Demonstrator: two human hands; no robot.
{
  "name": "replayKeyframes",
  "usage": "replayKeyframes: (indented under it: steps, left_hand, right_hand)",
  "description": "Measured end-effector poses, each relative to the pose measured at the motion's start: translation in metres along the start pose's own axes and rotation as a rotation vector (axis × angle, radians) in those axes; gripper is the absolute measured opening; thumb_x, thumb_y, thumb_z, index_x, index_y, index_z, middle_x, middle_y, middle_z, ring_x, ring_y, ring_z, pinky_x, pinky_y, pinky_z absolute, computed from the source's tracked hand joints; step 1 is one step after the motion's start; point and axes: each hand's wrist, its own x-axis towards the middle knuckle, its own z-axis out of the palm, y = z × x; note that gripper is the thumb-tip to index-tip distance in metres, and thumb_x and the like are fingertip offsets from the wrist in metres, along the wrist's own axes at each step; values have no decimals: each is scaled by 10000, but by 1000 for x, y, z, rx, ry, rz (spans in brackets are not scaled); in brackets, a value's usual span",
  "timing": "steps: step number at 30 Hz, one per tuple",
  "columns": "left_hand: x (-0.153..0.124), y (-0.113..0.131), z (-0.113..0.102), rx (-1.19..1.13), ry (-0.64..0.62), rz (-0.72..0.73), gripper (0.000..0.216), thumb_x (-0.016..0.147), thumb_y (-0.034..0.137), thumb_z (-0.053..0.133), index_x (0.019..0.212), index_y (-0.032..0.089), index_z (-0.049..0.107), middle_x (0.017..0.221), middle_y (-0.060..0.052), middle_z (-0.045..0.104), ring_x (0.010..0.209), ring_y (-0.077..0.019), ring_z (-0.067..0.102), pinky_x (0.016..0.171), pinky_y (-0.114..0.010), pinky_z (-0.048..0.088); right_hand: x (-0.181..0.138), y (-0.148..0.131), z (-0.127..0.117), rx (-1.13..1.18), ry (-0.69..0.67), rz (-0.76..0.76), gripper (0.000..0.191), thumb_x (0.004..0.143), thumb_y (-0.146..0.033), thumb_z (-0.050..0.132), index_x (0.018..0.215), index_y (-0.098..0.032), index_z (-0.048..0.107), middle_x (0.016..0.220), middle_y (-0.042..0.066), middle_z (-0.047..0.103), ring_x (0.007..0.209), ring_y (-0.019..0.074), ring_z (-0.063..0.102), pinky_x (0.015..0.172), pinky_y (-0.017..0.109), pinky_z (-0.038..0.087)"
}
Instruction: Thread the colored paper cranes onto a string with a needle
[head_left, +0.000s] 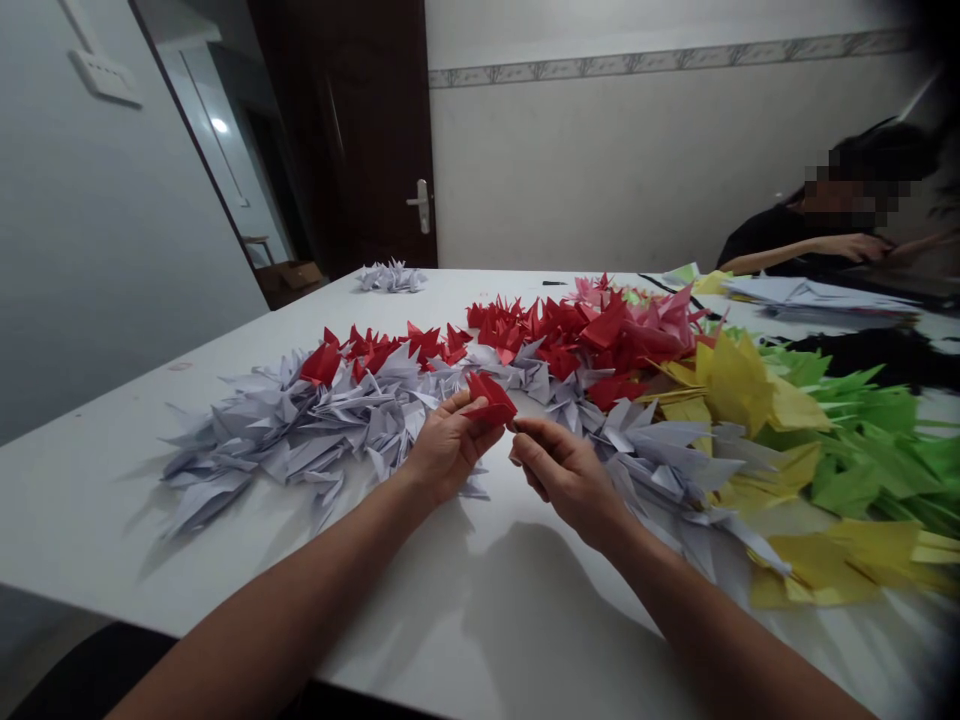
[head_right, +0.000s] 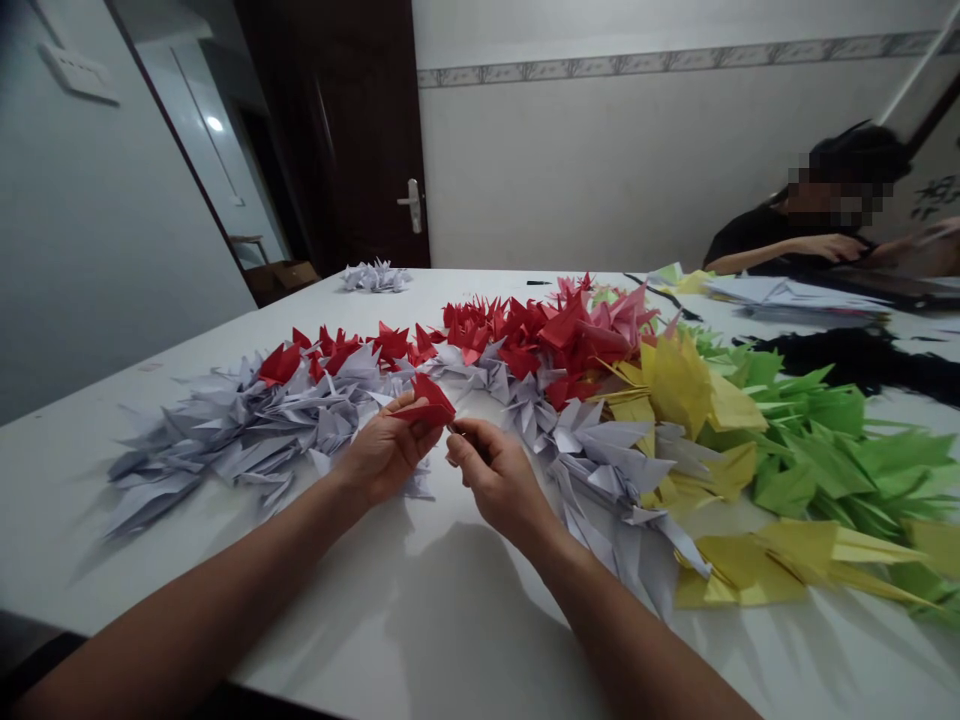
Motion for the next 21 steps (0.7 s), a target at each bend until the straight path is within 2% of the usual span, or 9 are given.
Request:
replayKeyframes:
  steps: [11,17,21]
  left_hand:
    - [1,-1,-1,64,22,17,122,716,82,636,809,150,597,741,-9,669,649,-100,639,614,-191,519]
    - [4,9,-4,148,69,170,157,729,155,654,831,162,537,748,-27,674,665,-168,676,604,-244,536]
    - [31,37,0,68,224,308,125,751,107,608,802,160,507,729,-2,634,673,-144,664,692,-272,547]
  right_hand:
    - [2,1,-5,-81,-9,41,307,783,-425,585,975,-188,619,644,-18,550,460,77,392,417,215,295]
    - [5,6,-3,-220,-84,71,272,767,-390,576,904,-160,625,671,2,573,567,118,491,510,240,363]
    - [7,10,-5,-313,-164,69,248,764,-369,563,852,-153,645,657,-1,570,567,122,476,511,241,350]
